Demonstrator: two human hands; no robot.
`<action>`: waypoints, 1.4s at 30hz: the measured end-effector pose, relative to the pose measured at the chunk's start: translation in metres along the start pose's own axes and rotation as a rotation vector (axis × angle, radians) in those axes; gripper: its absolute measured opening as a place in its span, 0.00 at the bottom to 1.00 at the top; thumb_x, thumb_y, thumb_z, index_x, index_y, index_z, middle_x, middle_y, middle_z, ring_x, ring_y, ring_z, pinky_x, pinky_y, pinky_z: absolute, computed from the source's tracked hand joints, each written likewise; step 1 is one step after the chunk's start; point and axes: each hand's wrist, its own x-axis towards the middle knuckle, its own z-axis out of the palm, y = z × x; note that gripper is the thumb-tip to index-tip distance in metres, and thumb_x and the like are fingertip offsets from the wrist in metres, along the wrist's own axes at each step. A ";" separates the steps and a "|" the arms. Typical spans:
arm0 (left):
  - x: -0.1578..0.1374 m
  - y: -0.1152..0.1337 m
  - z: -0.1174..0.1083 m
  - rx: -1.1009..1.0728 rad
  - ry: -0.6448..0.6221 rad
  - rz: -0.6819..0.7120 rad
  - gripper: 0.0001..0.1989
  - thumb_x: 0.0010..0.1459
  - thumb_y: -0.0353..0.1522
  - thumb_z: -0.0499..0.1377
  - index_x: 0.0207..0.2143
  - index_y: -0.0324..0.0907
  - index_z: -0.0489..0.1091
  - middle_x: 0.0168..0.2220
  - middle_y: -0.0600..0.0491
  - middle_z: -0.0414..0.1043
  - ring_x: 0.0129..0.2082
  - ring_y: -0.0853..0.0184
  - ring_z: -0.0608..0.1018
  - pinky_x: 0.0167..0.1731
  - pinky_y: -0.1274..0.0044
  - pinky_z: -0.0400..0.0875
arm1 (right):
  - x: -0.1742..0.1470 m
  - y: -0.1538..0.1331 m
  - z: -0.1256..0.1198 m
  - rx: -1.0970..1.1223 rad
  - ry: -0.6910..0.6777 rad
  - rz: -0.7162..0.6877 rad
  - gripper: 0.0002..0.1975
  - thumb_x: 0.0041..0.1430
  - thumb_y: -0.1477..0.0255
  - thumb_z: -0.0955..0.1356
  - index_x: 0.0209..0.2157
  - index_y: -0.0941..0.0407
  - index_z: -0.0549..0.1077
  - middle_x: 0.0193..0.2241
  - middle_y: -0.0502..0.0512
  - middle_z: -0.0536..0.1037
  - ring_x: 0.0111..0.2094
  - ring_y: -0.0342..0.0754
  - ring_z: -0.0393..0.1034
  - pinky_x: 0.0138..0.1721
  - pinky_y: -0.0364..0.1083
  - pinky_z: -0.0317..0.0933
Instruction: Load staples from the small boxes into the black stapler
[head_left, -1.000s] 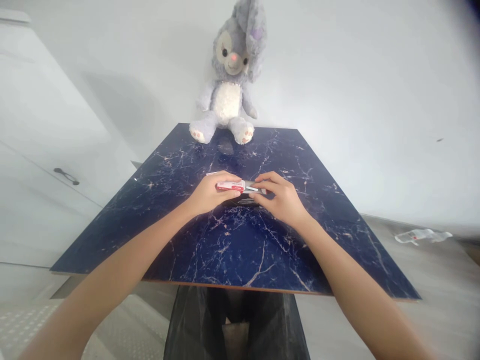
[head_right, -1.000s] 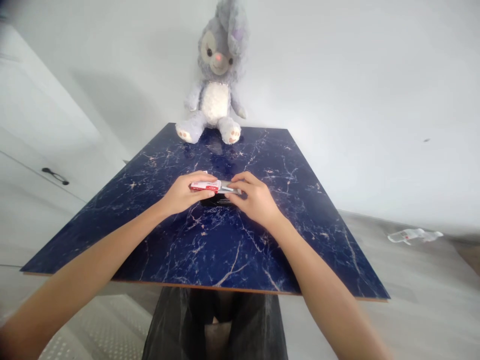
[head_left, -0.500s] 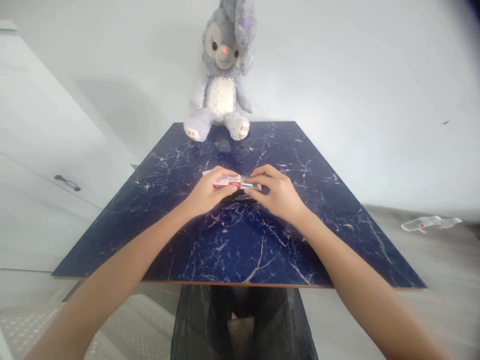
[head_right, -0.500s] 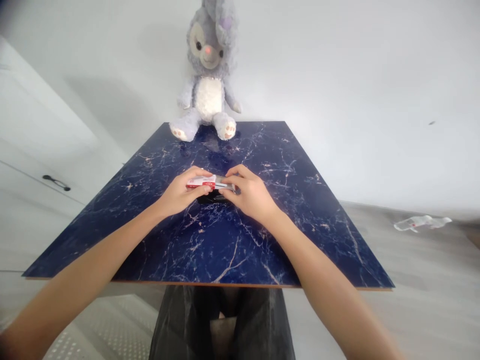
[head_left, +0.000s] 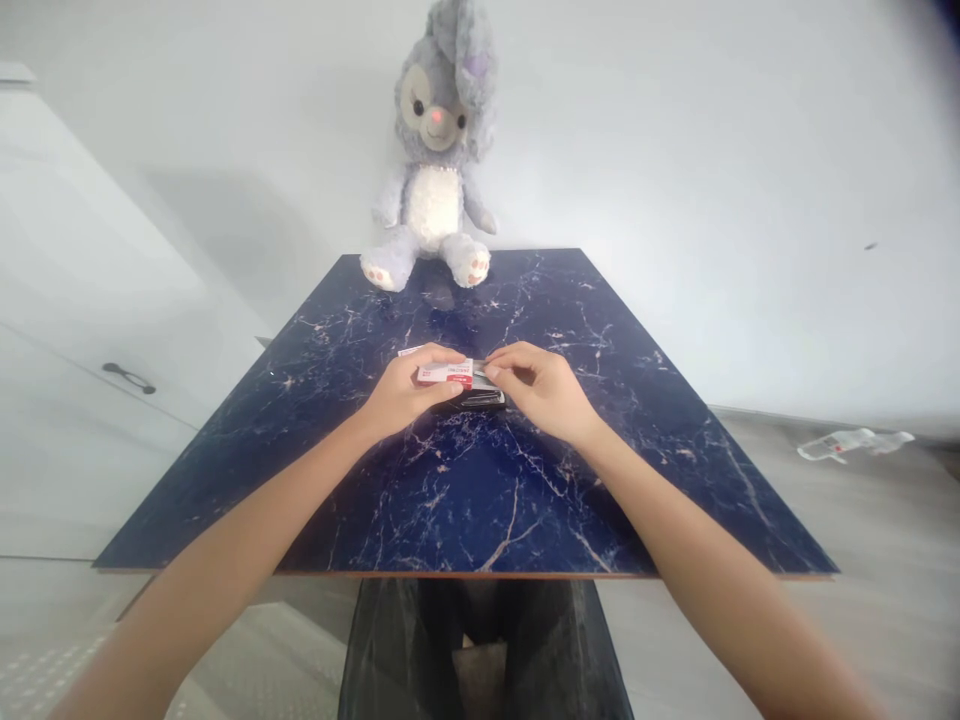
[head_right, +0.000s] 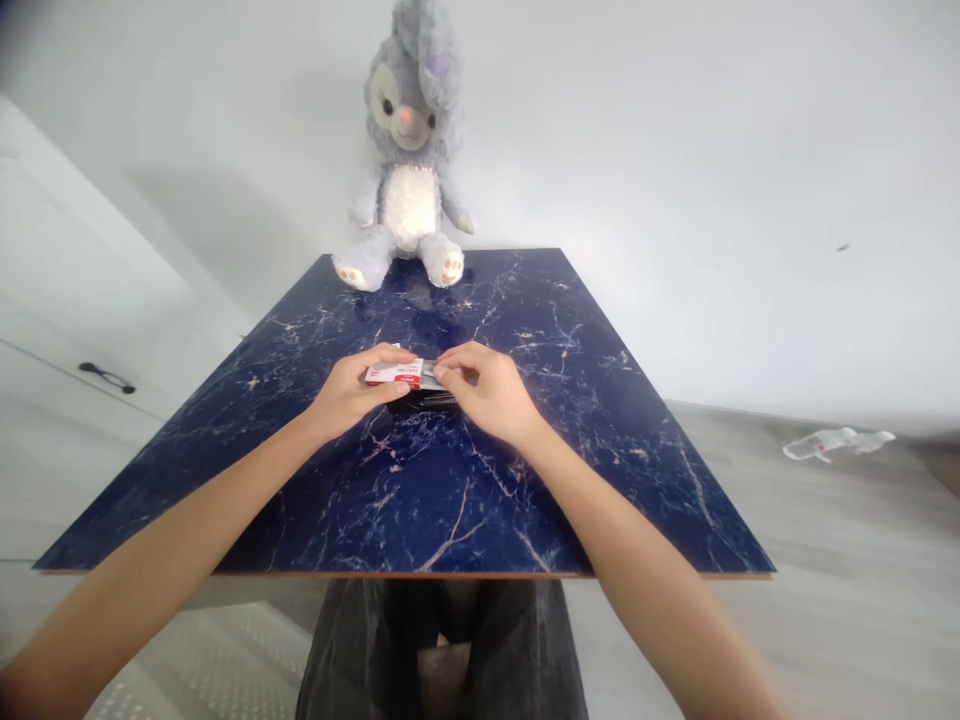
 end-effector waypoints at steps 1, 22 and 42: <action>0.000 0.000 0.000 -0.003 -0.002 0.002 0.18 0.55 0.41 0.67 0.47 0.43 0.76 0.49 0.47 0.76 0.47 0.58 0.77 0.49 0.67 0.70 | 0.000 -0.001 -0.001 -0.045 0.000 -0.037 0.10 0.66 0.67 0.67 0.37 0.53 0.80 0.42 0.56 0.79 0.38 0.48 0.74 0.42 0.50 0.70; 0.000 -0.005 0.005 -0.081 0.105 -0.032 0.20 0.52 0.41 0.69 0.46 0.44 0.78 0.49 0.47 0.76 0.48 0.57 0.77 0.52 0.63 0.70 | 0.003 0.008 -0.003 0.146 0.358 0.203 0.16 0.68 0.56 0.62 0.42 0.53 0.69 0.30 0.55 0.80 0.31 0.48 0.77 0.35 0.49 0.73; -0.004 -0.001 0.006 0.016 0.138 0.124 0.18 0.55 0.38 0.68 0.49 0.48 0.77 0.53 0.48 0.75 0.52 0.59 0.77 0.52 0.64 0.72 | -0.005 -0.006 0.012 -0.122 0.220 -0.056 0.11 0.67 0.71 0.65 0.42 0.50 0.80 0.40 0.54 0.81 0.39 0.50 0.76 0.43 0.52 0.72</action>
